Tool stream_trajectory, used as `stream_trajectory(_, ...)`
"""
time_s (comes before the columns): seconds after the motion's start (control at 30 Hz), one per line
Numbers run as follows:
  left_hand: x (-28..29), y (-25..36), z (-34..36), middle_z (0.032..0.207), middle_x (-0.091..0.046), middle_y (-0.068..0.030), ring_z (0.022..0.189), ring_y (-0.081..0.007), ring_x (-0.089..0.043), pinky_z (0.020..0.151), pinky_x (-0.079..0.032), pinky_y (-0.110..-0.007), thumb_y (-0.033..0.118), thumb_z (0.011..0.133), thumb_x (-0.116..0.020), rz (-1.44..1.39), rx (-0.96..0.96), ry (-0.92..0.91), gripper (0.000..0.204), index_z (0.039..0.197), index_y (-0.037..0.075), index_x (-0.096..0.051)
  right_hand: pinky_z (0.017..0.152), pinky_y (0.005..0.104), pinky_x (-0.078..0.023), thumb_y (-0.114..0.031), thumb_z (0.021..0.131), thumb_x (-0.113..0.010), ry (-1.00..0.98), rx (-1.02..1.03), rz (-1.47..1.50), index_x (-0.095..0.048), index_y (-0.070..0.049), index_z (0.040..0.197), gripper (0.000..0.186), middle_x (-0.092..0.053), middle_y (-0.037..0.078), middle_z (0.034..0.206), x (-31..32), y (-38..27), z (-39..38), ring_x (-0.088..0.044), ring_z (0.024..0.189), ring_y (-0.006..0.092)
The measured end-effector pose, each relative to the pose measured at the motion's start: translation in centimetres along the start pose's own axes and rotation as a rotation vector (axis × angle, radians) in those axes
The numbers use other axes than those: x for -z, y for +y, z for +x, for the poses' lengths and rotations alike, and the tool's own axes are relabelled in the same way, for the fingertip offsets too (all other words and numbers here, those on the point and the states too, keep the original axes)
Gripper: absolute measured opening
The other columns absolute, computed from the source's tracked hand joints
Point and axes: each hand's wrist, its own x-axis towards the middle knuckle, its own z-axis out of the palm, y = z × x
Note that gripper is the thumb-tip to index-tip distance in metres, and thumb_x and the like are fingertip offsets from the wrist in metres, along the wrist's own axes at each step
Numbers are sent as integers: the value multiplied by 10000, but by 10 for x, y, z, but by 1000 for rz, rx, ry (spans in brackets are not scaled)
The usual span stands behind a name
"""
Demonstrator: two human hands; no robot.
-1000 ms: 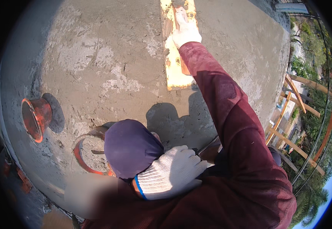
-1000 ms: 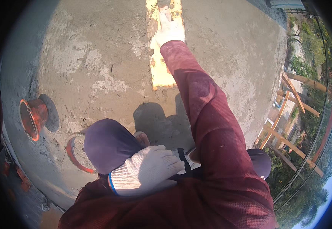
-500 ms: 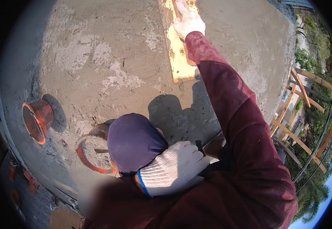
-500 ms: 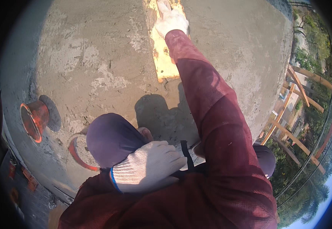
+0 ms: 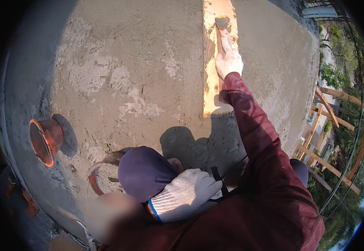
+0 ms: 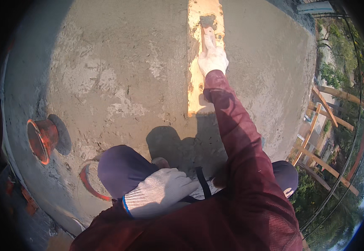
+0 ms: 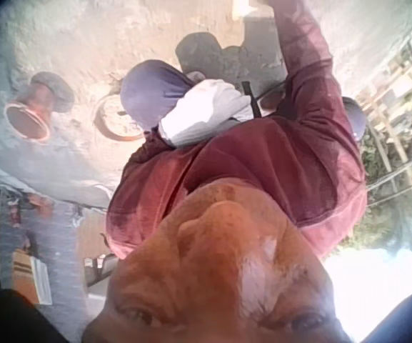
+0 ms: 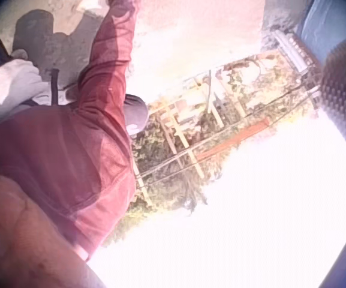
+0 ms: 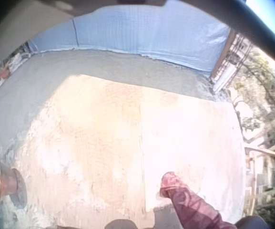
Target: The person scoops wet concrete from a bucket using a trowel and spreads it onto a circular floor surface. They then use a wooden float to smooth the concrete, repeating the process to level the area.
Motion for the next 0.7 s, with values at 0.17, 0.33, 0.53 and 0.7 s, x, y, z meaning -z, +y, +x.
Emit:
stream_trajectory(0.17, -9, 4, -5, 856, -665, -185, 849, -394, -683, 782, -545, -485, 338, 935, -679, 37, -11, -26, 296, 962, 43, -664, 1077, 524, -535, -170, 906, -654, 79, 119, 147, -494, -318, 1572, 701, -628, 217, 1423, -11, -14, 67, -641, 1265, 443)
stream_trajectory(0.33, 10, 8, 1, 880, -676, -161, 876, -379, -682, 793, -537, -497, 374, 934, -702, 109, -23, 18, 360, 1043, 31, -680, 1227, 467, -412, -150, 911, -658, -145, 309, -64, -406, -250, 1642, 780, -383, 126, 1694, 8, -25, -172, -449, 1505, 380)
stream_trajectory(0.53, -3, 3, 4, 915, -690, -160, 882, -353, -693, 808, -547, -468, 372, 934, -704, 59, -102, -35, 402, 1118, 16, -672, 1174, 485, -464, -207, 914, -689, -449, 333, -167, -403, -330, 1641, 791, -463, 238, 1603, -4, -77, -124, -507, 1454, 411)
stream_trajectory(0.7, -2, 6, 9, 980, -712, -144, 958, -355, -707, 851, -557, -464, 340, 915, -704, 60, -67, -246, 416, 1200, 39, -674, 1089, 545, -476, -166, 916, -657, -254, 264, 122, -487, -335, 1575, 701, -618, 282, 1316, -23, -132, -27, -611, 1271, 459)
